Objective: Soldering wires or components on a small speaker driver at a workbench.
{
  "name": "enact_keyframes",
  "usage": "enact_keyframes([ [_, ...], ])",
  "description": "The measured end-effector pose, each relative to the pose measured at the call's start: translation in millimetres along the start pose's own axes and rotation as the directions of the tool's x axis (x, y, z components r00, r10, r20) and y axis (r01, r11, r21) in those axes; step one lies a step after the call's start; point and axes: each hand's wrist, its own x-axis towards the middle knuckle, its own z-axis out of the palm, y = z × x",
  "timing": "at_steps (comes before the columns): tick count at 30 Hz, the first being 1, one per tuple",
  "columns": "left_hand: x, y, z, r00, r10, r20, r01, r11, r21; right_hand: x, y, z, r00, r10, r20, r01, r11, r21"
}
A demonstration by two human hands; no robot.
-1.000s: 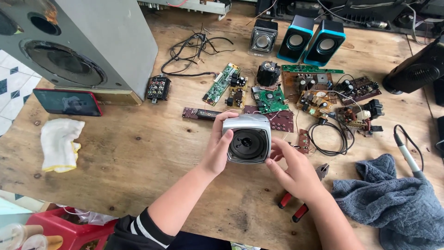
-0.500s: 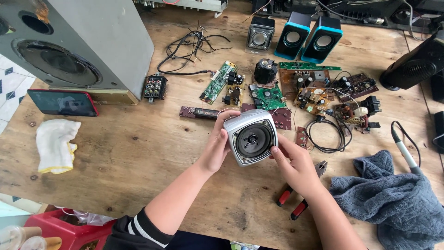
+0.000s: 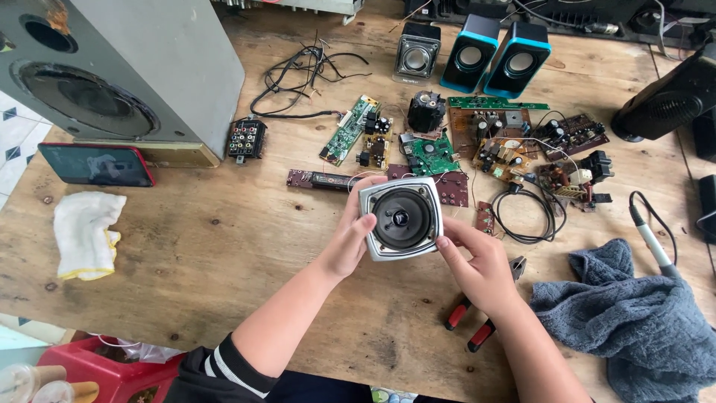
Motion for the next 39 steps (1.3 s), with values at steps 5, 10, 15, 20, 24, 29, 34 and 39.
enact_keyframes([
  [5,1.2,-8.1,-6.3,1.000,0.023,-0.004,-0.023,0.999,-0.049,-12.1,-2.4,-26.8,0.980,-0.111,-0.165,0.028,0.899,-0.437],
  [10,0.8,7.6,-1.5,0.992,-0.118,0.041,0.118,0.993,0.008,-43.7,-52.1,-42.5,0.631,0.637,-0.442,-0.771,0.457,-0.444],
  [15,1.9,8.4,0.4,0.996,-0.069,0.057,0.066,0.996,0.062,-91.9,-14.4,-7.4,0.753,0.631,-0.189,-0.547,0.440,-0.712],
  [20,2.2,7.6,0.4,0.998,-0.029,0.064,0.026,0.998,0.052,-100.6,9.3,21.9,0.917,0.338,-0.211,-0.378,0.573,-0.727],
  [24,2.9,2.4,-4.0,1.000,-0.014,0.027,0.013,1.000,0.017,-93.6,-8.1,24.2,0.951,0.304,-0.055,-0.264,0.710,-0.653],
  [29,2.4,-1.3,-4.2,1.000,0.012,0.004,-0.012,1.000,-0.014,-112.8,2.8,-40.5,0.891,0.248,-0.379,-0.443,0.654,-0.613],
  [34,5.8,2.7,0.3,1.000,-0.008,0.013,0.008,1.000,0.005,-135.0,14.5,-118.1,0.692,0.064,-0.719,-0.683,0.381,-0.623],
  [39,3.3,0.3,-2.8,0.997,-0.070,-0.041,0.070,0.998,-0.003,-123.6,13.2,-101.4,0.605,0.502,-0.618,-0.756,0.119,-0.643],
])
